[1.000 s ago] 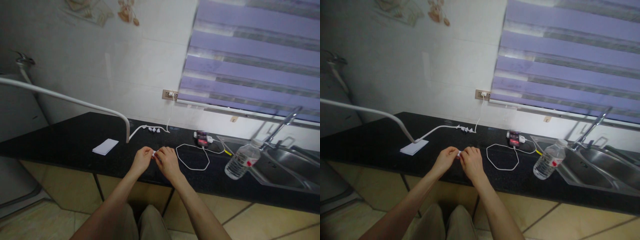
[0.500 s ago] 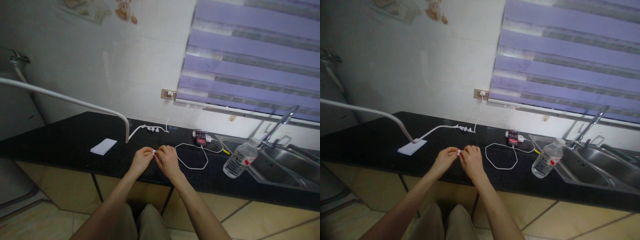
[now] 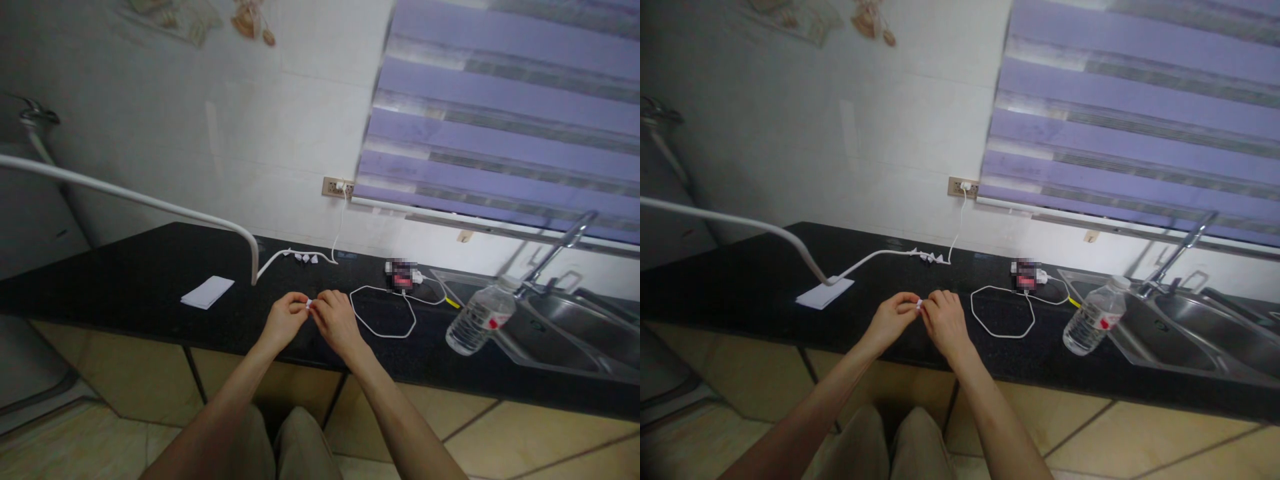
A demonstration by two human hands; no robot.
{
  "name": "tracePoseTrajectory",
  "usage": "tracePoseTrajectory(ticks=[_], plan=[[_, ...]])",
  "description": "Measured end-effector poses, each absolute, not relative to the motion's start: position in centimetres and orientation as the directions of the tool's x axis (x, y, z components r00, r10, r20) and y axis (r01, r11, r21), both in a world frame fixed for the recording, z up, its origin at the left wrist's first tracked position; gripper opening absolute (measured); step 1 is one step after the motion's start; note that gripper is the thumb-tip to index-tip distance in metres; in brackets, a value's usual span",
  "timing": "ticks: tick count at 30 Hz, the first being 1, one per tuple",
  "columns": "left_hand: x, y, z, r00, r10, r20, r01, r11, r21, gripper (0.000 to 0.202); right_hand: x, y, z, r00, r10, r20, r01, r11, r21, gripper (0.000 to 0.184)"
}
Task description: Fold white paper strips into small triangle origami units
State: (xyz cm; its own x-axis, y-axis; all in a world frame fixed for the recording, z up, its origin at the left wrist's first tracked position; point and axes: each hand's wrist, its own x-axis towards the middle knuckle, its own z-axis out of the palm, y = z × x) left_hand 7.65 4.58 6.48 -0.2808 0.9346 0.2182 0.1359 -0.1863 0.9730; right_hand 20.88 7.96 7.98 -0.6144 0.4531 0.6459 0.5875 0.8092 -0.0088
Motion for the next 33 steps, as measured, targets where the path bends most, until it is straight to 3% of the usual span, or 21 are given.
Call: tracePoseTrajectory(ticks=[15,23,33], plan=[[7.68,4.56,6.38,-0.315,0.937,0.149,0.032,-0.147,0.989,0.022,21.06,8.02,7.81,-0.587,0.466,0.662,0.609,0.793,-0.018,0.016],[7.63,4.65,6.16,-0.303,0.933,0.196,0.11,-0.17,0.979,0.019,21.02,8.04,7.88,-0.587,0.464,0.663,0.601,0.799,-0.026,0.017],[7.63,4.4,6.2,-0.306,0.874,0.377,0.322,-0.278,0.905,0.016,21.03,7.91,8.05,-0.608,0.484,0.63,0.597,0.801,-0.04,0.019]])
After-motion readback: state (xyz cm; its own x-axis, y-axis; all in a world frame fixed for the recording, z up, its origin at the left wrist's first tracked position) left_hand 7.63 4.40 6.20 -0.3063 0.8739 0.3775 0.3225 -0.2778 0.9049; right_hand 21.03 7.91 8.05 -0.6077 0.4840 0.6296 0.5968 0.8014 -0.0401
